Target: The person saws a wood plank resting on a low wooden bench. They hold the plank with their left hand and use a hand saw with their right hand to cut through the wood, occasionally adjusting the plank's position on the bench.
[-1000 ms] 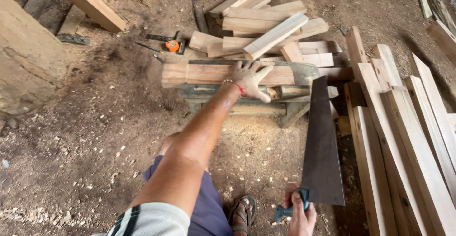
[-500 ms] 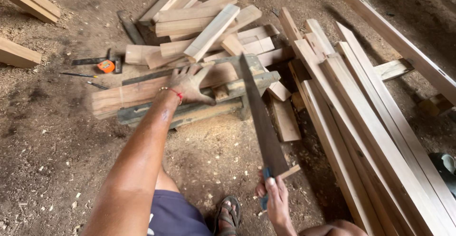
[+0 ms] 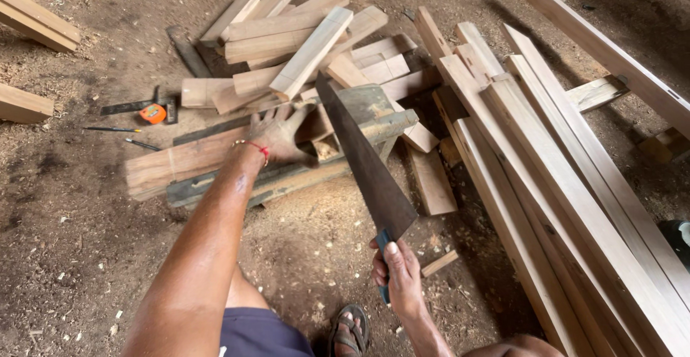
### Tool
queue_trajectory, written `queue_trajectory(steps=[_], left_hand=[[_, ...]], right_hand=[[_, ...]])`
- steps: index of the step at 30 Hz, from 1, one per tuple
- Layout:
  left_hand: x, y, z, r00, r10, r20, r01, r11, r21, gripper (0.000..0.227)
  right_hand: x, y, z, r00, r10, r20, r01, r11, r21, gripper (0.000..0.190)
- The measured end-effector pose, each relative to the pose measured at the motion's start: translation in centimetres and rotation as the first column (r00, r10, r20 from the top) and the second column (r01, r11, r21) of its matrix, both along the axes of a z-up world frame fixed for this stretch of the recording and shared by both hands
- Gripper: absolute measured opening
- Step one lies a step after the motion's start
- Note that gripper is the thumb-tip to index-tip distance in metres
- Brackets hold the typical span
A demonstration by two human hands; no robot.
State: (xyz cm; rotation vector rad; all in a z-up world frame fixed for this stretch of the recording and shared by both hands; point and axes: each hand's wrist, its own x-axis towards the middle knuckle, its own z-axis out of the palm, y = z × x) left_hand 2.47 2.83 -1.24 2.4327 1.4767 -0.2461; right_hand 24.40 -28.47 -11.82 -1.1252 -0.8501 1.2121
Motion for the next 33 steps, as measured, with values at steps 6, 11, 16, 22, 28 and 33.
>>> queue_trajectory(steps=[6,11,16,22,28,33], left_hand=[[-0.1,0.6,-0.5,0.999,0.015,0.037,-0.014,0.999,-0.031,0.159],[0.1,0.4,-0.1,1.0,0.014,0.012,-0.014,0.999,-0.032,0.155],[0.1,0.1,-0.1,1.0,0.013,0.019,-0.013,1.0,-0.011,0.148],[0.3,0.2,-0.2,1.0,0.014,-0.001,-0.014,1.0,0.014,0.144],[0.4,-0.4,0.6,0.999,0.026,0.037,-0.027,1.0,0.004,0.147],[0.4,0.1,0.1,1.0,0.014,-0.009,-0.014,1.0,0.028,0.145]], right_hand=[[0.1,0.9,-0.1,0.998,0.023,0.053,-0.02,0.998,-0.058,0.049],[0.0,1.4,0.0,0.993,0.033,0.112,-0.022,0.995,-0.098,0.051],[-0.1,1.5,-0.8,0.991,0.03,0.13,-0.017,0.995,-0.103,0.05],[-0.8,2.5,-0.1,0.988,0.034,0.153,-0.012,0.99,-0.143,0.05],[-1.9,6.8,1.6,0.957,0.052,0.286,0.013,0.975,-0.221,0.054],[-1.5,5.2,0.6,0.97,0.039,0.242,-0.001,0.988,-0.156,0.057]])
